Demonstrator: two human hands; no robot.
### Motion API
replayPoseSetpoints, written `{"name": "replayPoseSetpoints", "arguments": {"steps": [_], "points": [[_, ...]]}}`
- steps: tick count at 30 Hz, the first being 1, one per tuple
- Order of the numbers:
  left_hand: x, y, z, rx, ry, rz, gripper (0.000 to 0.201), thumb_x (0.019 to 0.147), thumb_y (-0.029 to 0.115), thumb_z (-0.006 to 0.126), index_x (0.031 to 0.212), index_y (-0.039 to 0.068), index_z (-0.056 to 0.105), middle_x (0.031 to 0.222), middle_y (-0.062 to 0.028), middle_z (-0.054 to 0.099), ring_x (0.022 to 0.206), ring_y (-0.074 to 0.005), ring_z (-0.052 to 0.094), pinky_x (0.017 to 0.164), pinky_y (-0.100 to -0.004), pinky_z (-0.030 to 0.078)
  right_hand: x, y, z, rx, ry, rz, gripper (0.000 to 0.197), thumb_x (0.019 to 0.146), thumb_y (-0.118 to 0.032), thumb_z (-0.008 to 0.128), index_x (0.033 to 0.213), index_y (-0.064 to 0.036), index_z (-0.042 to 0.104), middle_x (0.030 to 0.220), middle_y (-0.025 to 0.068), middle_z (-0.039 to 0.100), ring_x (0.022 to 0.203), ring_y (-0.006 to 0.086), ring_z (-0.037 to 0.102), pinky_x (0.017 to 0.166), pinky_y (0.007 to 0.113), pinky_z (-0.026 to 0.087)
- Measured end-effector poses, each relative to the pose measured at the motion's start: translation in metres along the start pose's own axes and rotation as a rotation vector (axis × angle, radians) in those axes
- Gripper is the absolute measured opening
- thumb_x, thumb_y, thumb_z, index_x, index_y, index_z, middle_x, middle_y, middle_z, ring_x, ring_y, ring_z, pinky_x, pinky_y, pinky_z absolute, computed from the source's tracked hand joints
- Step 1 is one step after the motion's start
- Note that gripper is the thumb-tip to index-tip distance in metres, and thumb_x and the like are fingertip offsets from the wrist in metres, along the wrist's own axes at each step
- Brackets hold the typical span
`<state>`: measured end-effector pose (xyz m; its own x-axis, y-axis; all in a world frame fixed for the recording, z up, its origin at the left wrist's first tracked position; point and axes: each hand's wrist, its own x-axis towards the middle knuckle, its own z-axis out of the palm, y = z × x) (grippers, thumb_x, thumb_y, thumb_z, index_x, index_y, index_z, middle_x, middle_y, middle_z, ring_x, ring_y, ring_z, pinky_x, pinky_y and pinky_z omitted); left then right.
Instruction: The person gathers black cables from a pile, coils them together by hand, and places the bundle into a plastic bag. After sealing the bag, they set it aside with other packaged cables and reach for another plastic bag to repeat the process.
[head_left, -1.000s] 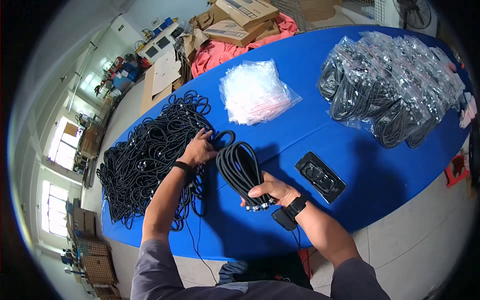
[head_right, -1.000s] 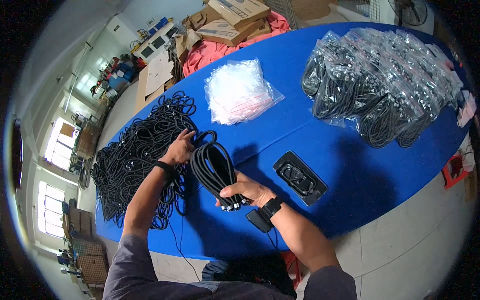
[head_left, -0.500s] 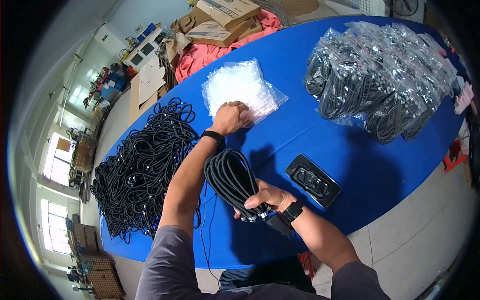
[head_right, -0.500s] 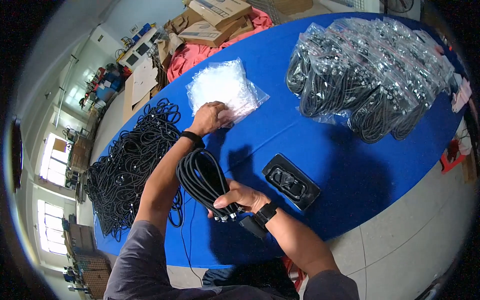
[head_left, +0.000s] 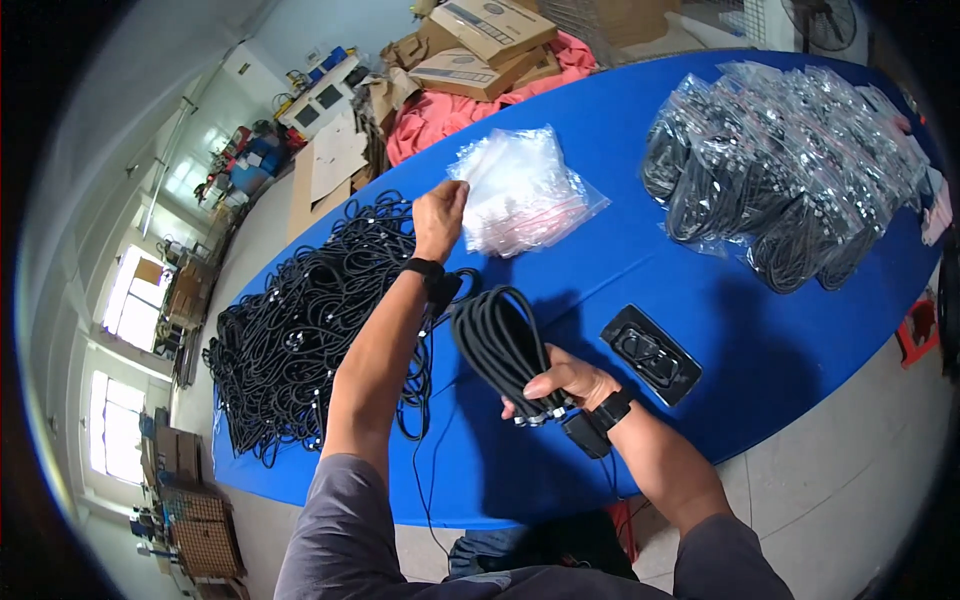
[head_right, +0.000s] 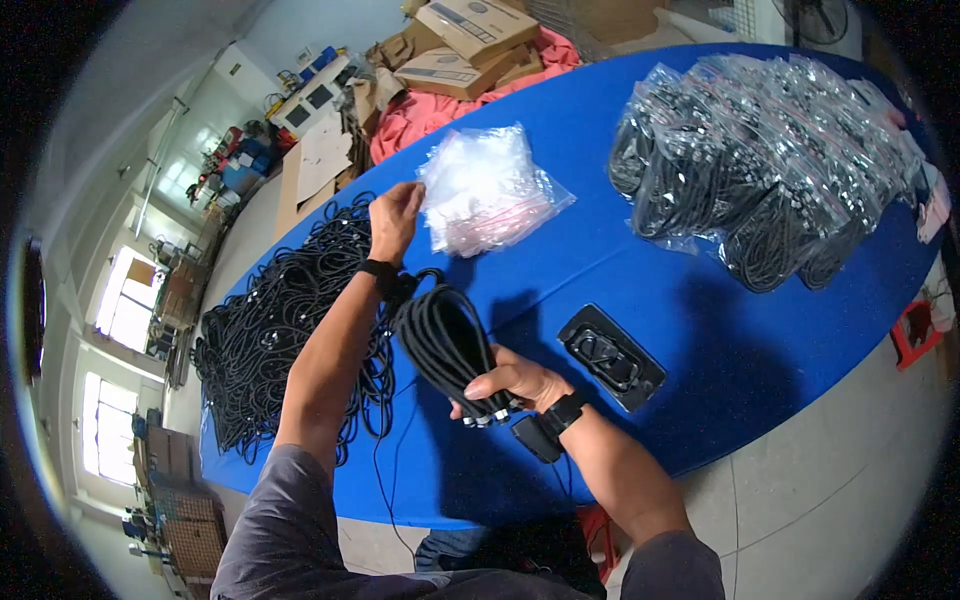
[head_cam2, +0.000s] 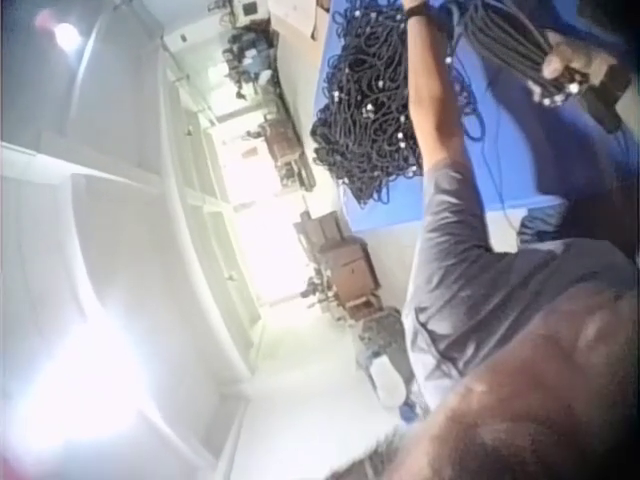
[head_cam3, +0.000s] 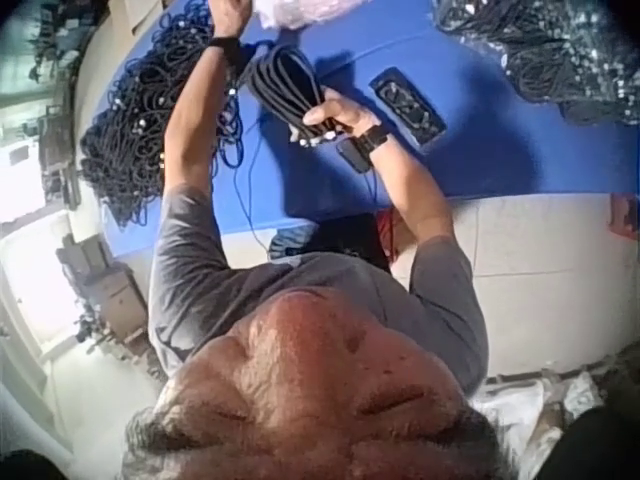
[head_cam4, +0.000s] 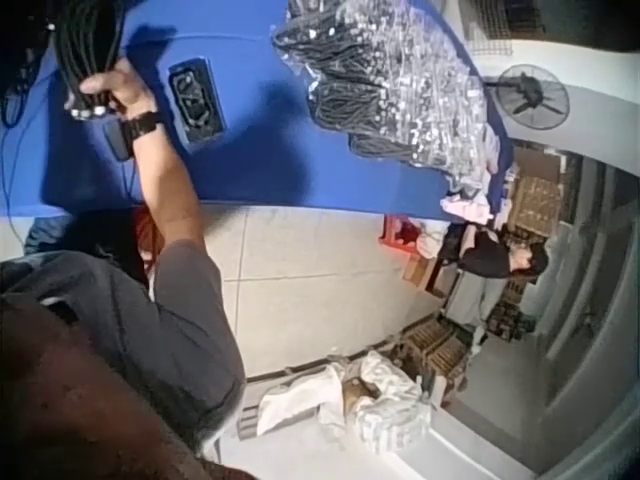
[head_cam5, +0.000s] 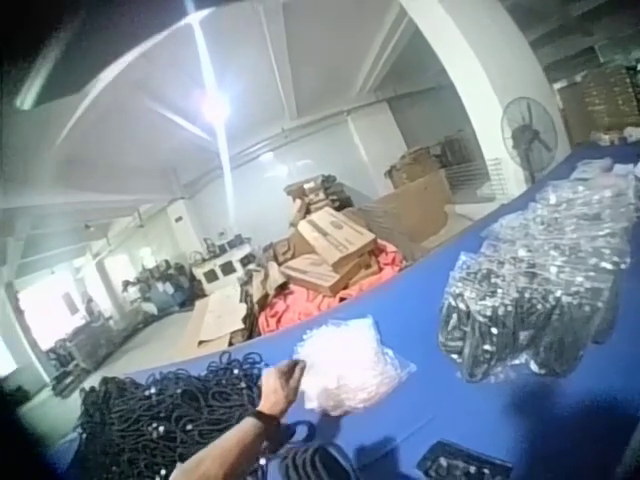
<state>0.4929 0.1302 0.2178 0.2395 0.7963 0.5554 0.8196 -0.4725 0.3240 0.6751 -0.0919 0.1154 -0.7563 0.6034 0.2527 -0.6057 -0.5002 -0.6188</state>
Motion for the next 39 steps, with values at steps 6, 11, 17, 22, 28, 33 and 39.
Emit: {"name": "replayPoseSetpoints", "arguments": {"steps": [6, 11, 17, 22, 28, 33, 39], "points": [[-0.085, 0.019, -0.183, -0.427, 0.1, -0.053, 0.02, 0.094, 0.018, 0.07, 0.091, -0.002, 0.067, 0.078, 0.0, 0.065, 0.07, -0.0065, 0.055, 0.063, -0.0251, 0.047, -0.008, 0.032, 0.055, -0.05, 0.058, -0.072, 0.052, 0.07, -0.018, 0.075, 0.115, 0.0045, 0.06, 0.092, 0.0173, 0.067, 0.084, 0.0287, 0.069, 0.085, 0.05, 0.059], [-0.259, 0.065, -0.302, -0.451, 0.012, -0.199, 0.017, 0.09, 0.01, 0.074, 0.083, 0.001, 0.061, 0.077, -0.0006, 0.063, 0.072, -0.008, 0.058, 0.064, -0.0264, 0.048, -0.009, 0.08, 0.091, -0.119, 0.113, -0.123, 0.053, 0.071, -0.021, 0.074, 0.115, 0.005, 0.06, 0.091, 0.0173, 0.067, 0.084, 0.0289, 0.069, 0.084, 0.05, 0.059], [-0.454, 0.055, -0.281, -0.184, -0.226, 0.068, 0.016, 0.084, 0.007, 0.075, 0.081, 0.002, 0.06, 0.078, -0.0118, 0.061, 0.073, -0.0276, 0.061, 0.063, -0.0361, 0.049, -0.028, 0.158, 0.147, -0.113, 0.374, -0.248, 0.049, 0.072, -0.025, 0.073, 0.109, 0.005, 0.06, 0.09, 0.0165, 0.067, 0.085, 0.0284, 0.068, 0.085, 0.047, 0.058], [-0.529, 0.014, -0.226, -0.15, -0.366, 0.013, 0.02, 0.085, 0.015, 0.074, 0.079, 0.002, 0.06, 0.076, -0.0139, 0.058, 0.076, -0.0345, 0.058, 0.065, -0.0431, 0.048, -0.079, 0.236, 0.193, -0.155, 0.612, -0.273, 0.047, 0.074, -0.028, 0.071, 0.105, 0.0046, 0.059, 0.087, 0.0153, 0.064, 0.084, 0.0276, 0.066, 0.085, 0.044, 0.057], [-0.533, -0.009, -0.211, -0.175, -0.435, -0.026, 0.022, 0.088, 0.02, 0.07, 0.08, 0.002, 0.061, 0.078, -0.0143, 0.058, 0.078, -0.035, 0.059, 0.07, -0.0449, 0.048, -0.124, 0.293, 0.227, -0.229, 0.77, -0.045, 0.055, 0.073, -0.028, 0.075, 0.113, 0.005, 0.058, 0.092, 0.0155, 0.067, 0.089, 0.0287, 0.068, 0.085, 0.042, 0.056], [-0.531, -0.013, -0.213, -0.228, -0.478, -0.061, 0.019, 0.088, 0.017, 0.067, 0.081, 0.001, 0.063, 0.077, -0.0144, 0.059, 0.078, -0.0359, 0.061, 0.07, -0.0451, 0.049, -0.128, 0.318, 0.233, -0.264, 0.804, 0.147, 0.064, 0.07, -0.027, 0.079, 0.12, 0.0055, 0.057, 0.098, 0.016, 0.069, 0.093, 0.0284, 0.07, 0.085, 0.04, 0.056], [-0.538, -0.019, -0.212, -0.296, -0.44, -0.008, 0.017, 0.087, 0.014, 0.067, 0.081, -0.001, 0.065, 0.08, -0.0154, 0.061, 0.078, -0.0371, 0.063, 0.069, -0.0462, 0.05, -0.13, 0.336, 0.237, -0.217, 0.828, 0.134, 0.069, 0.07, -0.026, 0.08, 0.126, 0.0055, 0.054, 0.098, 0.0158, 0.069, 0.092, 0.0279, 0.071, 0.084, 0.04, 0.056]]}}
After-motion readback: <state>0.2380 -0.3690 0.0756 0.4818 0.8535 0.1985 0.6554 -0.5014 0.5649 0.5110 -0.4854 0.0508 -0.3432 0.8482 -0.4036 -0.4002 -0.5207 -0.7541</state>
